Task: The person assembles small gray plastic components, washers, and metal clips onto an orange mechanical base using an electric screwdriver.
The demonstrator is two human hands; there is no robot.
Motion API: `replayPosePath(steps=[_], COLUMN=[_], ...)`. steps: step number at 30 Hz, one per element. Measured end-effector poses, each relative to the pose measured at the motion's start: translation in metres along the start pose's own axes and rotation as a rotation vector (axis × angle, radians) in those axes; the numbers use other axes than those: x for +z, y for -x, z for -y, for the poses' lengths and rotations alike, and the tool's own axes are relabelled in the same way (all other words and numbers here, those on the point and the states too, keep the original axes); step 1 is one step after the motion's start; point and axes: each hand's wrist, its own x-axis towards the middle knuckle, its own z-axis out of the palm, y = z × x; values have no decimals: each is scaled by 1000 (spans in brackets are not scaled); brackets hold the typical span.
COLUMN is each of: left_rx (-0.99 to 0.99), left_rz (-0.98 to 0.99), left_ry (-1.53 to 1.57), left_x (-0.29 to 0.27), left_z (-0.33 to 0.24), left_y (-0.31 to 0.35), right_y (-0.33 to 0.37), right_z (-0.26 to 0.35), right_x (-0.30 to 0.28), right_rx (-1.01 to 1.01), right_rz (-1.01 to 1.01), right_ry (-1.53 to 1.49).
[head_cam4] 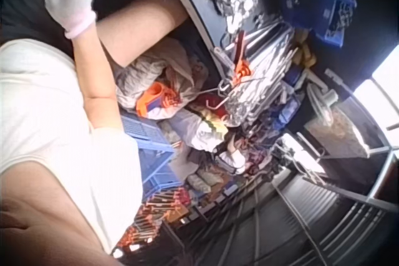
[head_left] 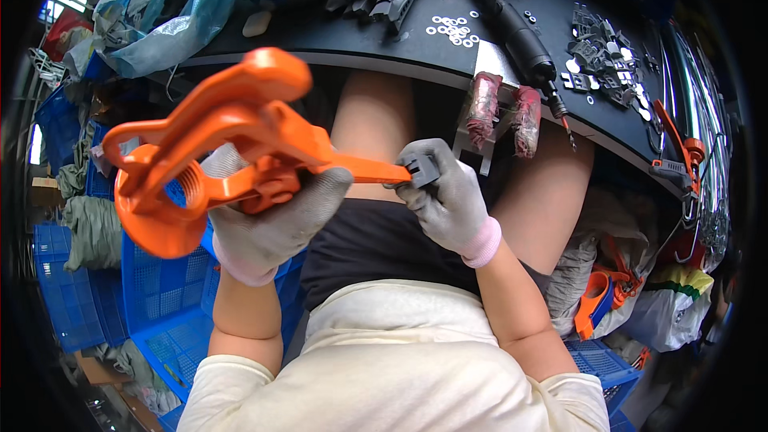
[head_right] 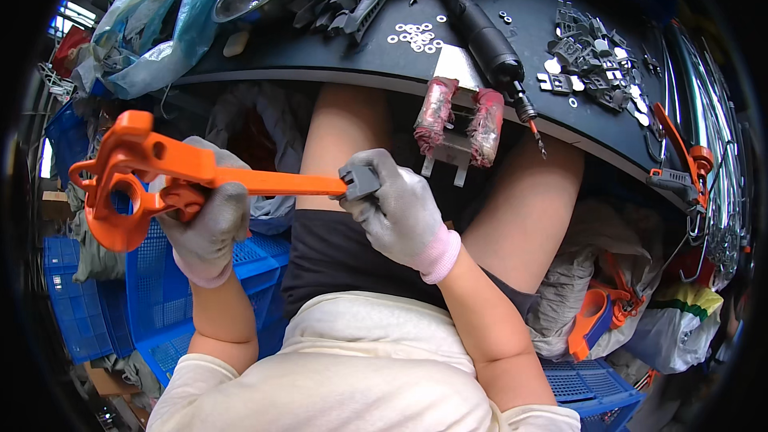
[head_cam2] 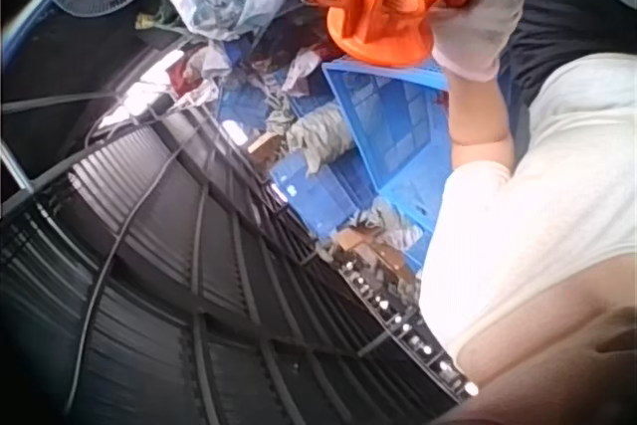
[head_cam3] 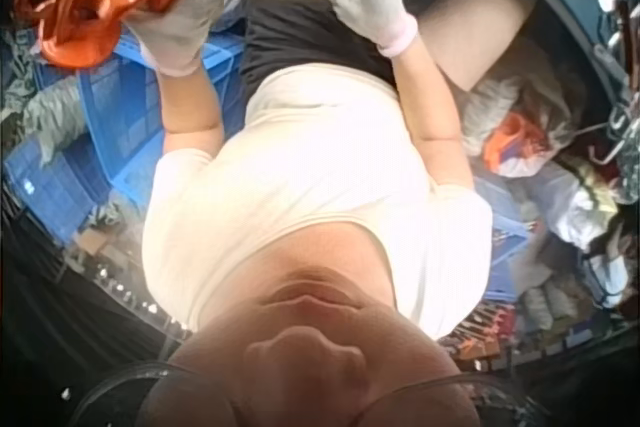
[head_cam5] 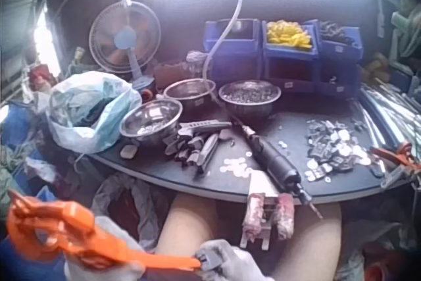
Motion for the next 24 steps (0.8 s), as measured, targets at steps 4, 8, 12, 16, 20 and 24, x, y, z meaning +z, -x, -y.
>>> replayPosePath(steps=[4,8,12,16,20,24], left_rx=[12,-285,-430,-255,143,75], left_rz=[54,97,-21,-122,-127,43], left_ry=[-155,-239,92,-58,41,-249], left_x=[15,12,12,15,15,57], left_z=[-18,-25,-5,-9,-44,6], left_y=[-5,3,15,-23,-99,-148], right_y=[6,10,6,-9,1,-8], right_z=[-3,8,12,-5,-62,-85], right_x=[17,20,1,-9,24,13], right_rx=[15,155,156,268,386,436], right_rz=[104,39,49,42,-30,25], right_ry=[-319,-654,-245,-268,-141,-291])
